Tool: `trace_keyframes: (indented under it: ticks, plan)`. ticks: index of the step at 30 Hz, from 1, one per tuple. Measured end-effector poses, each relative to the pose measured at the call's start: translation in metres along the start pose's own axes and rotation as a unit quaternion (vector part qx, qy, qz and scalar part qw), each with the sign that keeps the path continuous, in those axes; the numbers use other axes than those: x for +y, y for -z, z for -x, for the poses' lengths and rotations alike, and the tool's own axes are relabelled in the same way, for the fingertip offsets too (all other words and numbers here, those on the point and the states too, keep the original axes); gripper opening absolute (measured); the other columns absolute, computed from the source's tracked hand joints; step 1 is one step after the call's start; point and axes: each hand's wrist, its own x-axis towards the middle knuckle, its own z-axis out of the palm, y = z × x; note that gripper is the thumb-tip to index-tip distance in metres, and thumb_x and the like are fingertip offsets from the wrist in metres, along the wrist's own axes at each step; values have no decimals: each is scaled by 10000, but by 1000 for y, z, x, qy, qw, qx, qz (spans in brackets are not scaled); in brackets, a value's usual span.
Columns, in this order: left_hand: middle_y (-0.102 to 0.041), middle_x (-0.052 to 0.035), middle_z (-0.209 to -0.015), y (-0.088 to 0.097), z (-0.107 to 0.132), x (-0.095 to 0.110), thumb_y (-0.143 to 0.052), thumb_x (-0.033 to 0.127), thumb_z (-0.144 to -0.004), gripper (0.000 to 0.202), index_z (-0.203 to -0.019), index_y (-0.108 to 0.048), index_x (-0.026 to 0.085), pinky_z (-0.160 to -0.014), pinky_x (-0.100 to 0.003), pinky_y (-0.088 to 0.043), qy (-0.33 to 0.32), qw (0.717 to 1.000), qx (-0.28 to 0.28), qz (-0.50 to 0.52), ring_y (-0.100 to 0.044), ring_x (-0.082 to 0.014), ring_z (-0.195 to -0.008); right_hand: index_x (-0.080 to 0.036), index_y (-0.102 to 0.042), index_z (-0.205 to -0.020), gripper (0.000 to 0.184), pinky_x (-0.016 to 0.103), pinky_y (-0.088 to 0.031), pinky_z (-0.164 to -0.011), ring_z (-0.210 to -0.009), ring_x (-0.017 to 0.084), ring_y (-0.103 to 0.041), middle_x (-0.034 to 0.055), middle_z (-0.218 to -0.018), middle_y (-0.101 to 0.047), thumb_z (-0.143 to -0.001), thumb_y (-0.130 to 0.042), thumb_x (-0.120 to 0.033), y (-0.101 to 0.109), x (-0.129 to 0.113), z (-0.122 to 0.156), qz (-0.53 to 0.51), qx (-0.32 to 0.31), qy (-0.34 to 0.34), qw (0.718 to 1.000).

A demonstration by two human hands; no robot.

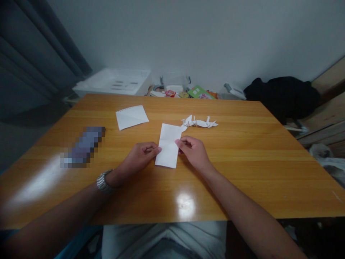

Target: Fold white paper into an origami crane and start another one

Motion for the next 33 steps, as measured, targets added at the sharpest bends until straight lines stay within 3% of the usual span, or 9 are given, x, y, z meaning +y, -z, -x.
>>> trace_keyframes:
  ticks: [5, 10, 12, 15, 19, 22, 24, 28, 33]
  plan:
    - [-733, -41, -778, -2, -2, -5, -593, 427, -941, 325, -823, -697, 142, -616, -239, -528, 12, 1000, -1, -17, -678, -165, -695, -183, -690, -764, 329, 275, -532, -602, -611, 156, -644, 20, -689, -696, -853, -714, -499, 2, 1, -2, 15, -12, -7, 1000]
    - [-758, -49, -940, -3, -4, -17, -597, 361, -962, 288, -1162, -673, 168, -755, -282, -587, -42, 997, 31, -60, -716, -176, -833, -169, -695, -751, 360, 271, -530, -555, -554, 147, -628, 22, -633, -682, -836, -723, -517, 3, 1, -5, 0, -6, -35, 999]
    - [-738, -70, -1041, -2, -3, -17, -619, 324, -954, 327, -1239, -622, 164, -844, -319, -587, -98, 987, 71, -103, -706, -181, -909, -165, -706, -765, 364, 271, -535, -545, -544, 147, -631, 26, -633, -690, -809, -749, -523, 3, 1, -6, -16, 8, -53, 998]
    - [-691, -94, -1103, 0, 2, -9, -656, 297, -938, 260, -1168, -651, 174, -929, -386, -548, -229, 944, 112, -208, -652, -219, -1034, -160, -714, -772, 364, 267, -546, -546, -549, 144, -638, 31, -648, -703, -772, -781, -518, 3, 2, -7, -46, 20, -72, 996]
    - [-657, -105, -1174, 0, 8, 1, -722, 366, -905, 356, -1213, -640, 207, -941, -388, -528, -329, 910, 30, -250, -623, -231, -1089, -159, -738, -827, 348, 264, -557, -555, -572, 143, -646, 30, -691, -722, -745, -807, -491, 3, 3, -7, -74, 16, -80, 994]
    - [-626, -121, -1266, -1, 8, 0, -733, 408, -893, 428, -1263, -627, 220, -990, -418, -502, -335, 896, -29, -290, -595, -259, -1163, -164, -756, -917, 346, 267, -565, -568, -597, 144, -654, 31, -743, -739, -756, -804, -467, 2, 3, -6, -81, 8, -79, 994]
    - [-637, -111, -1258, -1, 6, -3, -703, 382, -921, 357, -1236, -646, 223, -987, -416, -501, -335, 892, -39, -300, -600, -254, -1153, -170, -759, -967, 357, 268, -568, -576, -605, 143, -655, 29, -764, -743, -765, -798, -461, 2, 2, -5, -85, 5, -76, 993]
    - [-700, -66, -1125, -2, 4, -7, -628, 273, -979, 149, -1095, -702, 217, -880, -320, -534, -353, 895, -4, -271, -654, -183, -1007, -173, -752, -941, 346, 266, -569, -575, -594, 140, -654, 17, -734, -726, -769, -797, -470, 1, 1, -5, -85, -2, -78, 993]
    - [-743, -50, -1039, -2, 5, -8, -605, 264, -994, 150, -1056, -727, 204, -812, -266, -550, -343, 902, 20, -262, -687, -157, -932, -168, -726, -831, 392, 291, -572, -582, -590, 158, -664, 41, -703, -715, -841, -701, -559, 3, 11, -7, -29, -44, -78, 996]
